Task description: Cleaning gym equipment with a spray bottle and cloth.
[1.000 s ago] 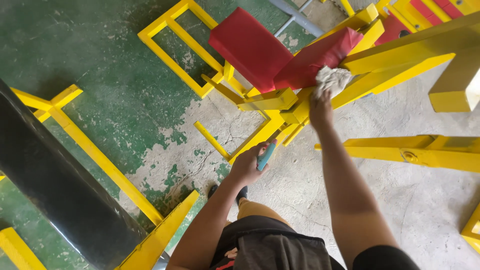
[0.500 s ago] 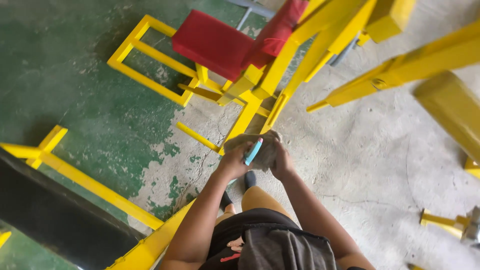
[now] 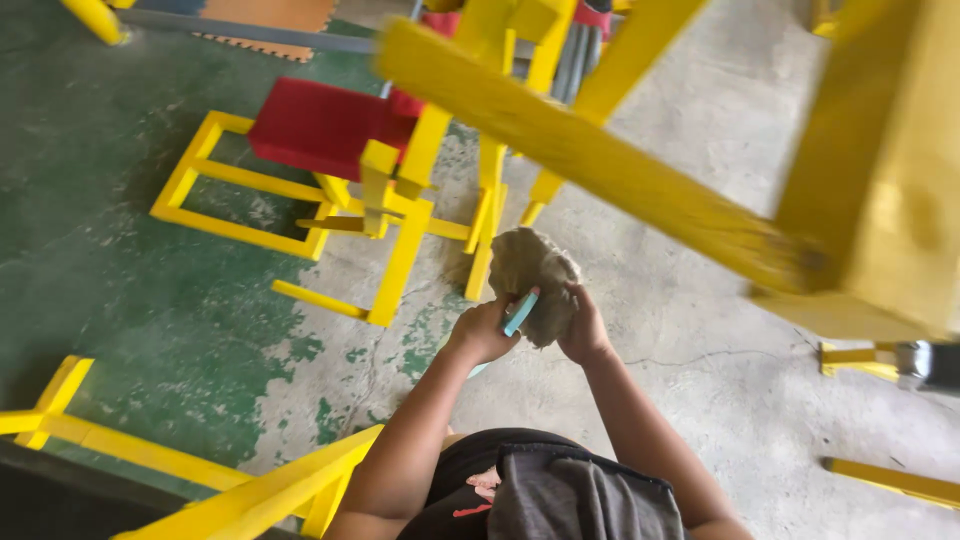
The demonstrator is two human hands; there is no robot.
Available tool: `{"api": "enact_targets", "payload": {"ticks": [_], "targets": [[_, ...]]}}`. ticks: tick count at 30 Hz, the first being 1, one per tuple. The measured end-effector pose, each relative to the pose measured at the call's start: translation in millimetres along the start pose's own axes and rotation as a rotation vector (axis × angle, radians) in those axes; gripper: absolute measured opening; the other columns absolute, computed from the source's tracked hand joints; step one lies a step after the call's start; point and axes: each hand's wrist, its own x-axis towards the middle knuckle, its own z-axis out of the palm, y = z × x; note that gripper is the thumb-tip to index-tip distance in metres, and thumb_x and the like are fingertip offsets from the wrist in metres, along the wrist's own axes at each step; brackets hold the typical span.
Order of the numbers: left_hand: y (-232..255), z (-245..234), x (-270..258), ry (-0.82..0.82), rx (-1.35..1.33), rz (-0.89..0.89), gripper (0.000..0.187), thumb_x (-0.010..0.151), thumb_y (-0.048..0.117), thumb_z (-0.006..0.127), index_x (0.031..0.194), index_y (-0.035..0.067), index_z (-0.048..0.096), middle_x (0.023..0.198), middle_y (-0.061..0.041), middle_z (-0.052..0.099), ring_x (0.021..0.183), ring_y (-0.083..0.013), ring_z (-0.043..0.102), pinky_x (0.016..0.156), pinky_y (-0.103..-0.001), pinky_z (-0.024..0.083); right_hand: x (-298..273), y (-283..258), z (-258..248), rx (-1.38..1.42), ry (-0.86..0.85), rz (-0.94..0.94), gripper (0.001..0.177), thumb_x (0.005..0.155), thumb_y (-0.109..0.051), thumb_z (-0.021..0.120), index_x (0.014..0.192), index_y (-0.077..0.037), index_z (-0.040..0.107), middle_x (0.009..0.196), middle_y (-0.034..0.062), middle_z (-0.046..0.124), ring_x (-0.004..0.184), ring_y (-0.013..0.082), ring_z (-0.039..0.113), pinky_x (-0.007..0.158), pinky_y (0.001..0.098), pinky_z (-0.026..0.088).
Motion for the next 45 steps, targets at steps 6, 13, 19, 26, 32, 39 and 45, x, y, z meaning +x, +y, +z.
{"api": "enact_targets", "payload": {"ticks": [6,13,19,26,32,39,45], "targets": [[88,81,12,0.030,0.036,-0.004,0.057,0.080,0.032,0.072,0.134,0.018,0.058,0.097,-0.017,0.075,0.093,-0.0407,0.071,0.083,-0.052,0.056,-72,-62,-82,-0.300,-0.053,-0.115,0.048,0.096,-0.023,0.059,0.140,-0.004,0.053,0.127,0.0106,0.066,0.117,0.0228,0.064,0.101,0.0392,0.052],[166,152,30,0.044,0.025,0.038,0.055,0.077,0.031,0.074,0.130,0.019,0.062,0.092,-0.017,0.076,0.090,-0.0405,0.072,0.082,-0.051,0.056,-136,-140,-136,-0.578,0.070,-0.212,0.040,0.097,-0.014,0.059,0.132,0.005,0.058,0.121,0.0145,0.070,0.109,0.0216,0.069,0.094,0.0347,0.056],[206,166,60,0.007,0.029,0.055,0.055,0.078,0.032,0.073,0.130,0.020,0.062,0.091,-0.015,0.077,0.089,-0.0387,0.073,0.084,-0.049,0.057,-143,-192,-170,-0.474,0.060,-0.215,0.038,0.098,-0.014,0.058,0.128,0.009,0.061,0.118,0.0168,0.071,0.108,0.0241,0.070,0.093,0.0359,0.057],[242,136,130,-0.136,0.120,0.093,0.055,0.077,0.033,0.072,0.130,0.024,0.064,0.097,-0.014,0.077,0.092,-0.0376,0.073,0.085,-0.047,0.058,-86,-245,-214,-1.438,0.007,-0.681,0.039,0.098,-0.010,0.052,0.133,0.005,0.062,0.130,0.0137,0.066,0.118,0.0214,0.067,0.096,0.0323,0.057],[248,127,240,-0.230,0.162,0.178,0.065,0.075,0.034,0.071,0.137,0.025,0.057,0.101,-0.016,0.075,0.095,-0.0384,0.072,0.085,-0.048,0.057,-15,-303,-228,-0.721,0.058,-0.365,0.043,0.106,-0.021,0.048,0.130,0.010,0.066,0.119,0.0194,0.070,0.108,0.0237,0.066,0.092,0.0320,0.055],[275,106,308,-0.247,0.244,0.139,0.054,0.079,0.035,0.069,0.131,0.022,0.062,0.101,-0.013,0.076,0.094,-0.0371,0.073,0.085,-0.048,0.058,16,-359,-163,-0.276,-0.083,-0.259,0.046,0.101,-0.020,0.046,0.141,0.002,0.051,0.134,0.0125,0.063,0.122,0.0215,0.063,0.105,0.0371,0.049],[272,99,359,-0.123,0.232,0.053,0.055,0.076,0.036,0.070,0.129,0.023,0.063,0.100,-0.013,0.076,0.094,-0.0371,0.072,0.084,-0.048,0.058,78,-392,-170,-0.160,-0.083,-0.195,0.046,0.099,-0.018,0.046,0.141,0.001,0.051,0.134,0.0128,0.064,0.123,0.0240,0.062,0.104,0.0376,0.052]]}}
